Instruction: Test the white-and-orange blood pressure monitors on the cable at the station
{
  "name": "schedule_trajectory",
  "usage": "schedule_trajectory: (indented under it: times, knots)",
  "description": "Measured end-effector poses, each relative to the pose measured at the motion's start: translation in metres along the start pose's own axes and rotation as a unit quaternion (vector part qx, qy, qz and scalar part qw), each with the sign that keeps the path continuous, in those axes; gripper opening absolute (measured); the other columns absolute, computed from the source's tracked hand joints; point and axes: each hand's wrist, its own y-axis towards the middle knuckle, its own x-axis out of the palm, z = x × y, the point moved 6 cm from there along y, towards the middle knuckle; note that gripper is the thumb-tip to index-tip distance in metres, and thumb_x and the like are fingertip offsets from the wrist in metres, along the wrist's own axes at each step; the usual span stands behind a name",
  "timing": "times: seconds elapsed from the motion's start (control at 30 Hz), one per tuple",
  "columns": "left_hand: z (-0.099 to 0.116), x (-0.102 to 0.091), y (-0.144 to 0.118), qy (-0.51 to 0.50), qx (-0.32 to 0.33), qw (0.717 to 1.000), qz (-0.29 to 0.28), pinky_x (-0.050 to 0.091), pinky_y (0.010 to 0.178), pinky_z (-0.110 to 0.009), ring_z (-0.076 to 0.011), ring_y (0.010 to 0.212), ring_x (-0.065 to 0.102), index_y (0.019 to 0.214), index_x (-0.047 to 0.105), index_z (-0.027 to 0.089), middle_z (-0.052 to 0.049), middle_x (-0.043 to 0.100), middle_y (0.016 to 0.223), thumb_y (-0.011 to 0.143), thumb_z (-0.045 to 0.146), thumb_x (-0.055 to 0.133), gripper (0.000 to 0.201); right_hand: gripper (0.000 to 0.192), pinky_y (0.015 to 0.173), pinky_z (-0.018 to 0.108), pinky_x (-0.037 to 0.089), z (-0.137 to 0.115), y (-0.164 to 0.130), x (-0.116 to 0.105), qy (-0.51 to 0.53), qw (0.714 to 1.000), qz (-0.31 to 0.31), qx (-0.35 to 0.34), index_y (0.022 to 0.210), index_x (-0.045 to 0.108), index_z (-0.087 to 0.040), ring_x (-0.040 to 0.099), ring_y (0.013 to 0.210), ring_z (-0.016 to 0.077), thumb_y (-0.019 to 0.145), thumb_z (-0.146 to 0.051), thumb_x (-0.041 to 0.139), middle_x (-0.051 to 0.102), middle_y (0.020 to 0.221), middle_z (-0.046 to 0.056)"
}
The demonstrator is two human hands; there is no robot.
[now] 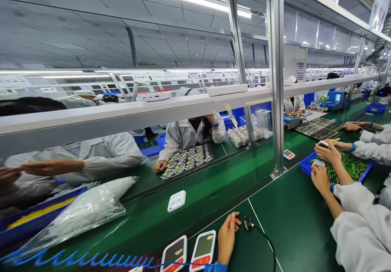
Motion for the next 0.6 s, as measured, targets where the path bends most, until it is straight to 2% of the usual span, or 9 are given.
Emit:
schedule_trajectory:
  times: [0.1,0.2,0.27,0.33,0.4,0.43,0.5,0.53,0.6]
  knots:
    - [-0.006,0.001,0.002,0.014,0.001,1.000,0.019,0.046,0.061,-0.030,-0.0196,0.061,0.060,0.095,0.066,0.016,-0.004,0.065,0.067,0.079,0.080,0.025,0.078,0.039,0.090,0.046,0.048,-0.016,-0.045,0.017,0.046,0.997,-0.044,-0.052,0.088,0.070,-0.016,0.060,0.098,0.0298,0.093,-0.041,0.041,0.064,0.101,0.016]
    - [-0.007,0.002,0.002,0.025,0.002,0.999,0.021,0.046,0.062,-0.030,-0.0202,0.063,0.060,0.095,0.066,0.017,-0.004,0.065,0.067,0.081,0.078,0.024,0.076,0.036,0.088,0.043,0.052,-0.057,-0.109,0.023,0.108,0.982,-0.102,-0.117,0.096,0.072,-0.023,0.062,0.100,0.0272,0.088,-0.042,0.042,0.065,0.108,0.010]
    - [-0.005,0.002,0.001,0.028,0.000,0.999,0.015,0.045,0.062,-0.030,-0.0205,0.064,0.061,0.095,0.066,0.017,-0.004,0.065,0.068,0.082,0.076,0.024,0.074,0.031,0.088,0.043,0.053,-0.086,-0.150,0.024,0.166,0.962,-0.173,-0.130,0.103,0.071,-0.028,0.060,0.106,0.0267,0.088,-0.037,0.045,0.062,0.116,0.009]
    - [-0.001,0.001,-0.001,0.029,0.002,1.000,0.012,0.045,0.063,-0.030,-0.0205,0.064,0.061,0.096,0.066,0.017,-0.005,0.065,0.069,0.083,0.074,0.024,0.073,0.028,0.086,0.042,0.055,-0.102,-0.164,0.017,0.212,0.944,-0.218,-0.128,0.102,0.072,-0.035,0.061,0.107,0.0270,0.085,-0.034,0.050,0.063,0.115,0.006]
    - [-0.001,0.000,-0.001,0.033,0.004,0.999,0.011,0.044,0.062,-0.029,-0.0204,0.064,0.061,0.096,0.066,0.017,-0.005,0.065,0.069,0.083,0.073,0.024,0.071,0.018,0.073,0.043,0.059,-0.099,-0.138,0.009,0.248,0.927,-0.247,-0.136,0.083,0.073,-0.041,0.063,0.099,0.0304,0.071,-0.039,0.061,0.067,0.098,0.003]
    - [-0.002,0.000,-0.001,0.036,0.004,0.999,0.012,0.044,0.062,-0.029,-0.0202,0.063,0.061,0.096,0.066,0.017,-0.005,0.066,0.068,0.083,0.073,0.024,0.071,0.012,0.069,0.045,0.059,-0.088,-0.108,0.005,0.252,0.928,-0.240,-0.134,0.071,0.072,-0.043,0.063,0.096,0.0318,0.067,-0.040,0.061,0.066,0.089,0.001]
    - [-0.006,0.001,0.001,0.039,0.000,0.999,0.016,0.044,0.061,-0.029,-0.0200,0.062,0.061,0.095,0.066,0.018,-0.005,0.066,0.068,0.082,0.074,0.024,0.071,0.018,0.075,0.056,0.054,-0.054,-0.033,0.002,0.253,0.936,-0.212,-0.122,0.060,0.068,-0.044,0.062,0.096,0.0349,0.068,-0.041,0.052,0.063,0.081,0.002]
    - [-0.009,0.001,0.002,0.039,-0.002,0.999,0.021,0.045,0.061,-0.029,-0.0199,0.061,0.061,0.094,0.066,0.018,-0.005,0.066,0.067,0.082,0.074,0.024,0.071,0.019,0.078,0.059,0.050,-0.036,0.004,0.005,0.254,0.937,-0.208,-0.121,0.053,0.065,-0.042,0.064,0.089,0.0357,0.065,-0.040,0.050,0.061,0.074,0.003]
    - [-0.015,0.002,0.005,0.037,-0.003,0.999,0.037,0.045,0.060,-0.028,-0.0195,0.059,0.060,0.092,0.066,0.019,-0.004,0.066,0.065,0.080,0.076,0.023,0.073,0.013,0.082,0.060,0.047,-0.005,0.059,0.020,0.254,0.926,-0.255,-0.116,0.047,0.064,-0.041,0.065,0.077,0.0345,0.053,-0.036,0.053,0.061,0.070,0.004]
